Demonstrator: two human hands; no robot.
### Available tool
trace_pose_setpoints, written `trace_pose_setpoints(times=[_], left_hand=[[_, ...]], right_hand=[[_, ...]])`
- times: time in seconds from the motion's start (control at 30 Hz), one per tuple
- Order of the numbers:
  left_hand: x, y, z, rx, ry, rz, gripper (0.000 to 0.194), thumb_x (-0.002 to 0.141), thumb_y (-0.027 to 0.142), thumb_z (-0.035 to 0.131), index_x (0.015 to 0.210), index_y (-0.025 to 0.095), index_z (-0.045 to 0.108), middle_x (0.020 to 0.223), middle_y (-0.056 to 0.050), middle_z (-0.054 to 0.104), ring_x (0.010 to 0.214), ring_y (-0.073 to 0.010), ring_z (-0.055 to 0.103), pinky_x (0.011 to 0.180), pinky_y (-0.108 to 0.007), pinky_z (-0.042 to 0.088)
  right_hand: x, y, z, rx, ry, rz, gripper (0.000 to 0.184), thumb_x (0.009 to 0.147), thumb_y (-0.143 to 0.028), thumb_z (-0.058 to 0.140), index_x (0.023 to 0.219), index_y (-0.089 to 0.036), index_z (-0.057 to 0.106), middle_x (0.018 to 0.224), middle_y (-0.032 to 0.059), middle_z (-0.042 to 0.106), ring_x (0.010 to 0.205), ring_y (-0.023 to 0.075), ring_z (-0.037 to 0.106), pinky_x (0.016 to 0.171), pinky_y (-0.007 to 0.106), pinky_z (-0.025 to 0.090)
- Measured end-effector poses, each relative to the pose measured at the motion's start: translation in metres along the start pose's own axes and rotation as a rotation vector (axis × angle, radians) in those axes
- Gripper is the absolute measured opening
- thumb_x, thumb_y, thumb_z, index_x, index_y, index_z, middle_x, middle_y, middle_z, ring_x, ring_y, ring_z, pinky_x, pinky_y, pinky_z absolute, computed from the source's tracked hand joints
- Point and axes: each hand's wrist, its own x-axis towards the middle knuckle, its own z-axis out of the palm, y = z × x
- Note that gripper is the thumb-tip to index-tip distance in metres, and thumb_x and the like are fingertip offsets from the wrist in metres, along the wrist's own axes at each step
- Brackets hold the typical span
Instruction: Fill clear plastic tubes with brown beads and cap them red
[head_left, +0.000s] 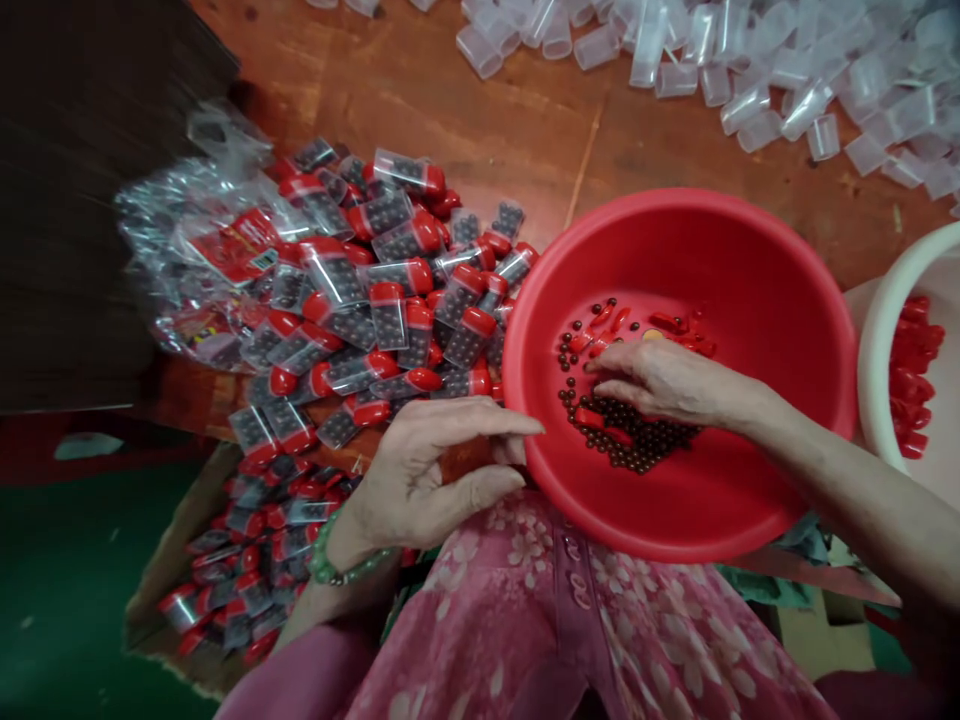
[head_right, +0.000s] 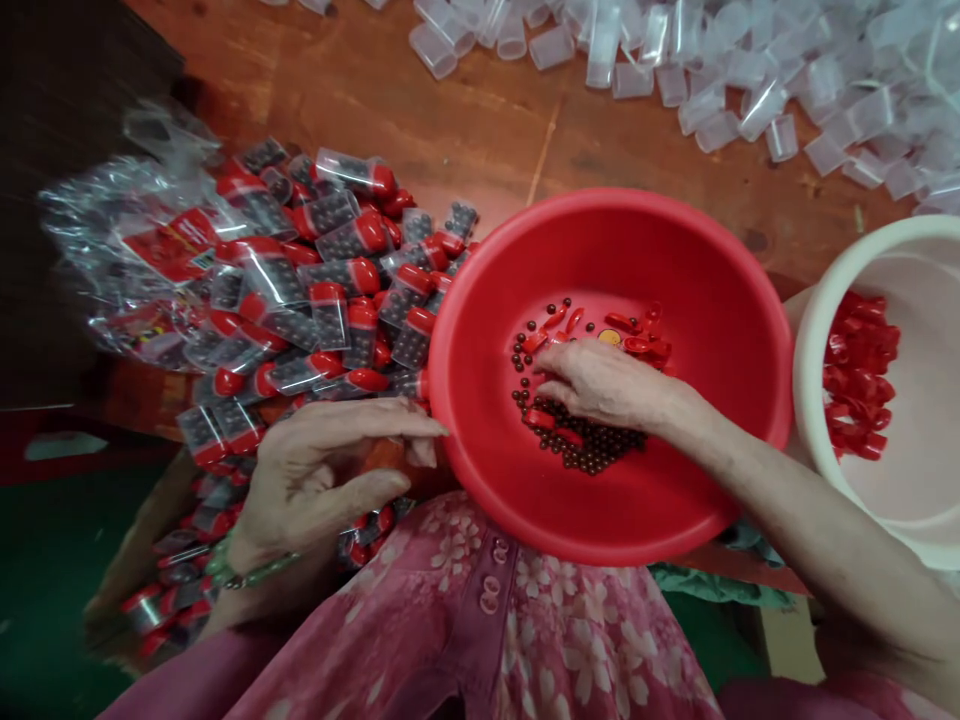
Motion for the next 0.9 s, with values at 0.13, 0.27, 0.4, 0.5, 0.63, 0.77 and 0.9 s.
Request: trace_pose_setpoints(times=[0.13,0.27,0.4,0.5,0.63,0.77,0.9], left_hand=[[-0.006,-0.008,-0.004,-0.038,0.051,-0.052,0.022,0.096,0.036,0.070,0.109,0.021,0.078,0.076,-0.002,0.075,0.066,-0.0123,0.070,0.066,-0.022,0.058],[-0.014,-0.013,-0.003,-0.081,0.092,-0.110,0.022,0.094,0.036,0.072,0.106,0.019,0.079,0.074,-0.003,0.075,0.065,-0.0138,0.069,0.064,-0.024,0.057],[-0.014,-0.015,0.002,-0.110,0.070,-0.080,0.022,0.094,0.034,0.071,0.108,0.018,0.078,0.077,-0.003,0.075,0.065,-0.0126,0.070,0.065,-0.023,0.058],[-0.008,-0.014,0.003,-0.054,0.044,0.015,0.021,0.096,0.029,0.070,0.112,0.017,0.076,0.079,-0.004,0.076,0.067,-0.0127,0.071,0.066,-0.023,0.059],[0.002,-0.009,0.006,0.006,0.083,0.107,0.022,0.095,0.028,0.072,0.113,0.016,0.075,0.078,-0.004,0.075,0.068,-0.0139,0.071,0.069,-0.027,0.060],[0.016,-0.003,0.013,0.032,0.136,0.112,0.023,0.094,0.030,0.073,0.113,0.018,0.075,0.080,-0.004,0.075,0.070,-0.0142,0.071,0.070,-0.028,0.061],[0.031,-0.001,0.021,0.158,0.078,0.216,0.024,0.093,0.027,0.075,0.114,0.014,0.073,0.086,-0.006,0.077,0.078,-0.0136,0.073,0.076,-0.027,0.062]], right_hand=[[0.023,0.015,-0.007,-0.251,0.172,0.224,0.035,0.098,-0.035,0.061,0.124,-0.012,0.063,0.125,0.0179,0.067,0.103,0.0285,0.067,0.088,0.037,0.049],[0.038,0.025,-0.002,-0.299,0.177,0.279,0.039,0.095,-0.035,0.066,0.126,-0.013,0.060,0.128,0.0175,0.063,0.102,0.0285,0.066,0.085,0.035,0.049],[0.037,0.028,0.000,-0.257,0.192,0.216,0.030,0.094,-0.031,0.065,0.118,-0.014,0.064,0.127,0.0168,0.062,0.103,0.0285,0.065,0.089,0.038,0.049],[0.028,0.031,0.002,-0.146,0.295,0.087,0.037,0.091,-0.030,0.065,0.123,-0.012,0.063,0.123,0.0176,0.062,0.100,0.0279,0.064,0.090,0.040,0.051],[0.013,0.028,0.003,0.060,0.497,-0.207,0.042,0.090,-0.035,0.063,0.126,-0.013,0.063,0.111,0.0140,0.064,0.092,0.0240,0.062,0.087,0.041,0.053],[-0.001,0.019,-0.001,0.251,0.610,-0.309,0.031,0.088,-0.036,0.069,0.114,-0.019,0.068,0.100,0.0084,0.066,0.085,0.0198,0.061,0.080,0.038,0.054],[-0.012,0.017,-0.006,0.448,0.606,-0.233,0.028,0.084,-0.041,0.076,0.101,-0.020,0.072,0.098,0.0065,0.069,0.078,0.0155,0.060,0.070,0.032,0.052]])
